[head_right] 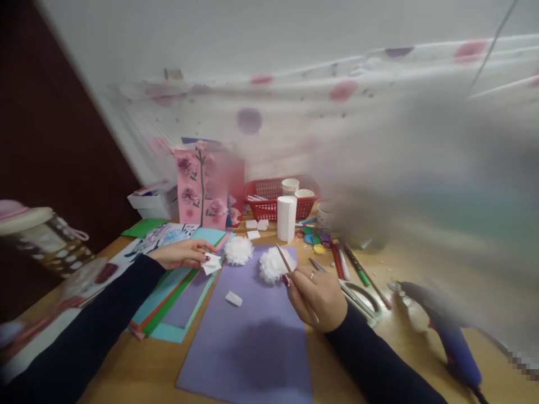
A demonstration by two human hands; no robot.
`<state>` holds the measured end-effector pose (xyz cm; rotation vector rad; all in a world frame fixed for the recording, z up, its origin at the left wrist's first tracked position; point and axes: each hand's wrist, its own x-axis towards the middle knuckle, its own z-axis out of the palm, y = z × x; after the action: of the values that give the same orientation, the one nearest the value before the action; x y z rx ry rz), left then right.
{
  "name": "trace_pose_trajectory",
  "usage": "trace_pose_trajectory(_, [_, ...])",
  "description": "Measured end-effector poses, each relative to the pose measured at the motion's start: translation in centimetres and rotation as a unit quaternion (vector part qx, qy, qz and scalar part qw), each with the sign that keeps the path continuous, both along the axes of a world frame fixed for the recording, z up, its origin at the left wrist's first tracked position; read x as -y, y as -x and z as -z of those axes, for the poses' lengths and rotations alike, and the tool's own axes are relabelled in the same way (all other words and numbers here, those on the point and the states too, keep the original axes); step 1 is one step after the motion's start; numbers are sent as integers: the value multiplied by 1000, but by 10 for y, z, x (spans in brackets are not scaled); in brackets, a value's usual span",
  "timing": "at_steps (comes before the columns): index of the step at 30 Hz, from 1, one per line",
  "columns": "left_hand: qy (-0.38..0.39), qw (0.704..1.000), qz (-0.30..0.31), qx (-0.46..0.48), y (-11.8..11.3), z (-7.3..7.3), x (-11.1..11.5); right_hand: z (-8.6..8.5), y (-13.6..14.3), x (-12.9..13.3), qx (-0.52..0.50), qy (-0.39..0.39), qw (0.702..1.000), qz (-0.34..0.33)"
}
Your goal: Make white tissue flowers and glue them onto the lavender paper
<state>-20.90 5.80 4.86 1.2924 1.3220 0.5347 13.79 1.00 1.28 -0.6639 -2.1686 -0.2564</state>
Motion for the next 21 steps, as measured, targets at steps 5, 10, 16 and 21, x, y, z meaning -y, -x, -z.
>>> trace_pose_trajectory(5, [-244, 949, -80, -181, 1, 25, 7, 4, 3, 0, 37, 4, 999, -8])
trace_pose_trajectory(10, [-389, 893, -60, -220, 0, 27, 8, 10, 0, -2, 13, 62, 998, -30])
trace_pose_trajectory(16, [-353, 897, 19, -266, 0, 40, 9, 17, -1, -1, 4, 107, 994, -12])
trace_pose_trajectory(21, [-349, 894, 36, -277, 1, 45, 6, 16, 2, 1, 15, 113, 993, -13])
